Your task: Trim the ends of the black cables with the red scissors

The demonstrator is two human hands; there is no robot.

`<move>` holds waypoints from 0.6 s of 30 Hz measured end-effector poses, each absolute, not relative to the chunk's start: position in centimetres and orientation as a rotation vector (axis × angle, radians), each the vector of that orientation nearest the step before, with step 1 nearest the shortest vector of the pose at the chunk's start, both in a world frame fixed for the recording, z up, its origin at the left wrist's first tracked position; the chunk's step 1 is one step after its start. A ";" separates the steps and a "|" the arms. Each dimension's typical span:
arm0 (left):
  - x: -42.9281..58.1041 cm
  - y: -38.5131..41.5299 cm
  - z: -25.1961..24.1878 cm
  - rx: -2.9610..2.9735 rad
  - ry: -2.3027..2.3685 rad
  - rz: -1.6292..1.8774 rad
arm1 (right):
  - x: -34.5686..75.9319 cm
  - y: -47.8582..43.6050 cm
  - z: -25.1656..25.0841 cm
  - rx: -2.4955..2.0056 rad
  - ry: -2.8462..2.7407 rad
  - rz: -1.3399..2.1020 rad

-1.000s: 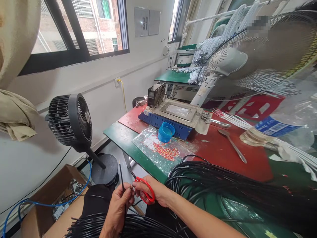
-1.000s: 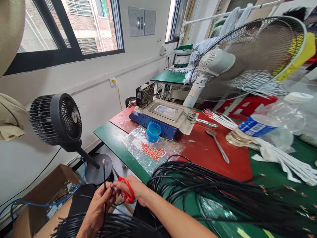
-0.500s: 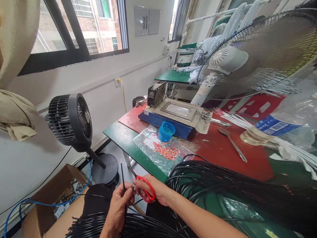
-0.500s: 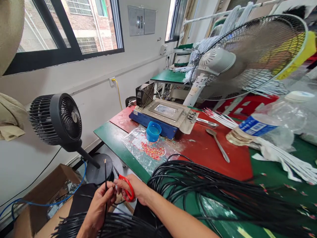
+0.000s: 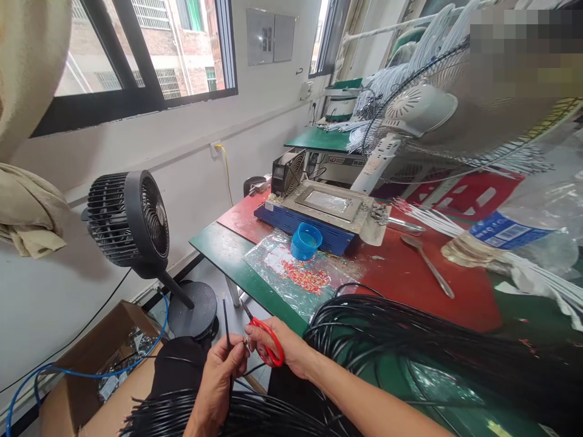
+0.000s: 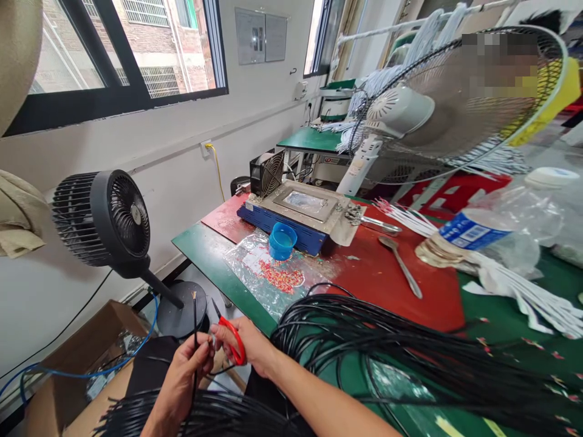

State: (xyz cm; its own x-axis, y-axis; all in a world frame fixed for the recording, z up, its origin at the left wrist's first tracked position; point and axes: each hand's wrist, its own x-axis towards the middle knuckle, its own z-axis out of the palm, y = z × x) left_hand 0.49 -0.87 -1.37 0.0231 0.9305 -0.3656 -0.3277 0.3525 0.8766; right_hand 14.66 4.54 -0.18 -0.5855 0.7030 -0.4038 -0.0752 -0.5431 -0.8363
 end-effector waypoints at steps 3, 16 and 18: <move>0.3 -0.9 -1.5 0.718 1.138 1.082 | 14.7 4.5 0.0 -1.056 -1.127 2.178; -0.6 -1.6 -1.5 0.835 0.933 0.947 | 15.4 4.5 0.4 -0.929 -1.307 2.354; -0.7 -1.6 -1.4 0.829 0.953 0.942 | 15.2 4.4 0.4 -0.951 -1.318 2.300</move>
State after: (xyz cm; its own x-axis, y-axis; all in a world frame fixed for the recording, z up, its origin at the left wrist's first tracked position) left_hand -0.65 -1.57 -1.42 0.2729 0.9177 -0.2888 -0.2784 0.3627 0.8894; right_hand 15.20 4.38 0.38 -0.7256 0.5686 -0.3876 0.0470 -0.5210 -0.8523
